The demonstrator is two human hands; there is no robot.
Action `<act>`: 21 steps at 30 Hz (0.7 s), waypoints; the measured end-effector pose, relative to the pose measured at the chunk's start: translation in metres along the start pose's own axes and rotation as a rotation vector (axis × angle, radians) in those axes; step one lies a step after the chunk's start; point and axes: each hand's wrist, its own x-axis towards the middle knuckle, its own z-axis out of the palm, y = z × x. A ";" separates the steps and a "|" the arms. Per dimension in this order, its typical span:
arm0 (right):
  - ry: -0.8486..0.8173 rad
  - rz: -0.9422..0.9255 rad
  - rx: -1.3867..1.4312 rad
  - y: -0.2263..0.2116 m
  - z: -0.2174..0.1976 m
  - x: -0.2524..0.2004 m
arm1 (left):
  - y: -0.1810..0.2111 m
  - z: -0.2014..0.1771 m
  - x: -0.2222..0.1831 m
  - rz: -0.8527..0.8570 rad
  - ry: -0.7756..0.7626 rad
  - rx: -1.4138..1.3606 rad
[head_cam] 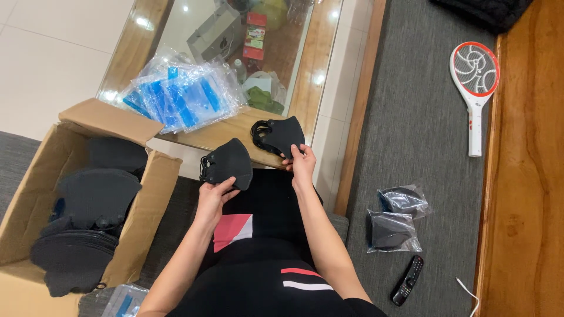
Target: Packaging black fabric face masks into individual plastic bags
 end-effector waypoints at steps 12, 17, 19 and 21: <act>0.137 -0.102 -0.342 -0.032 0.012 -0.034 | 0.014 0.011 -0.018 -0.004 0.000 0.033; 0.158 -0.161 -0.474 -0.016 0.004 -0.017 | 0.005 0.010 -0.008 -0.005 -0.011 0.026; 0.164 -0.176 -0.523 -0.016 0.004 -0.016 | -0.001 0.009 -0.003 -0.008 -0.011 0.017; 0.149 -0.172 -0.535 -0.018 0.003 -0.015 | -0.010 0.007 0.004 -0.014 -0.005 0.013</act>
